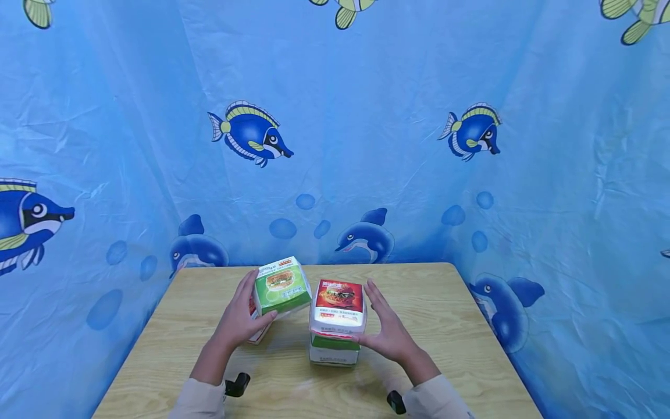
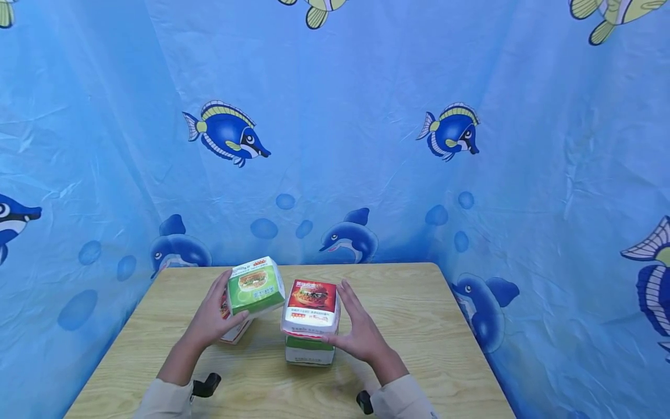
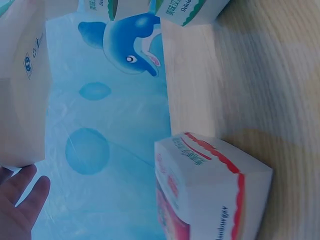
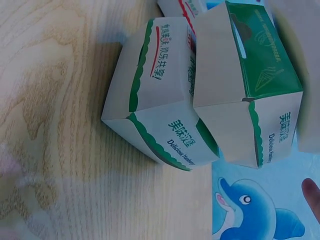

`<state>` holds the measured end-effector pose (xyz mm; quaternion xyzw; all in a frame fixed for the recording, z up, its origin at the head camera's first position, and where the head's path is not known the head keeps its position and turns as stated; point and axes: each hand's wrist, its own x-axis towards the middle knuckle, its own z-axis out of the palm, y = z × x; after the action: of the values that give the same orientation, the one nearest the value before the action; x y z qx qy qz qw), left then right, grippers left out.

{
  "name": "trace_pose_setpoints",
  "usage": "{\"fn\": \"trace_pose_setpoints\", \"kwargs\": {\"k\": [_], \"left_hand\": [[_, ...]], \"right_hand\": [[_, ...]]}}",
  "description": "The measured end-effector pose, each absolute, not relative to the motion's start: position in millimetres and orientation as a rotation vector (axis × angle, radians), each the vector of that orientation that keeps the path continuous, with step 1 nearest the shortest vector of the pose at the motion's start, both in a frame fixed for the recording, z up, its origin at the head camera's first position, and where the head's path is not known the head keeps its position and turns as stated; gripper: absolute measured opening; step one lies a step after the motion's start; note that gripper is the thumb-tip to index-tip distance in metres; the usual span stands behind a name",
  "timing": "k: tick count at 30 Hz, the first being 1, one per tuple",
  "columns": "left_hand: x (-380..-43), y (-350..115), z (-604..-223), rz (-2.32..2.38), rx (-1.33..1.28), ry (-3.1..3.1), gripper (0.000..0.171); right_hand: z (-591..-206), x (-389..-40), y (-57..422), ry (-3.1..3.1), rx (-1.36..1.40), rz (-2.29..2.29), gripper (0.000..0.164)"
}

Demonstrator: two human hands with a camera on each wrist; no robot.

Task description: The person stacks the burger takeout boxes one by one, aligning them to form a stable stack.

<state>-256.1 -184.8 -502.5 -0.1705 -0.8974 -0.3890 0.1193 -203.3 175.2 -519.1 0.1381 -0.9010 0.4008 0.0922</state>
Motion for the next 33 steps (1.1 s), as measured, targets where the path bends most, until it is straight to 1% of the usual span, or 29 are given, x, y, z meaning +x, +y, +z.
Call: {"fn": "trace_pose_setpoints", "kwargs": {"k": [14, 24, 33], "left_hand": [[-267, -175, -477, -1.115, -0.552, -2.595, 0.104], [-272, -169, -469, -1.132, -0.596, -2.566, 0.102], [-273, -163, -462, -1.22, -0.652, -2.518, 0.101]], "right_hand": [[-521, -204, 176, -2.655, 0.501, 1.156, 0.108], [-520, -204, 178, -2.672, 0.532, 1.203, 0.101], [-519, -200, 180, -2.692, 0.521, 1.206, 0.101]]}}
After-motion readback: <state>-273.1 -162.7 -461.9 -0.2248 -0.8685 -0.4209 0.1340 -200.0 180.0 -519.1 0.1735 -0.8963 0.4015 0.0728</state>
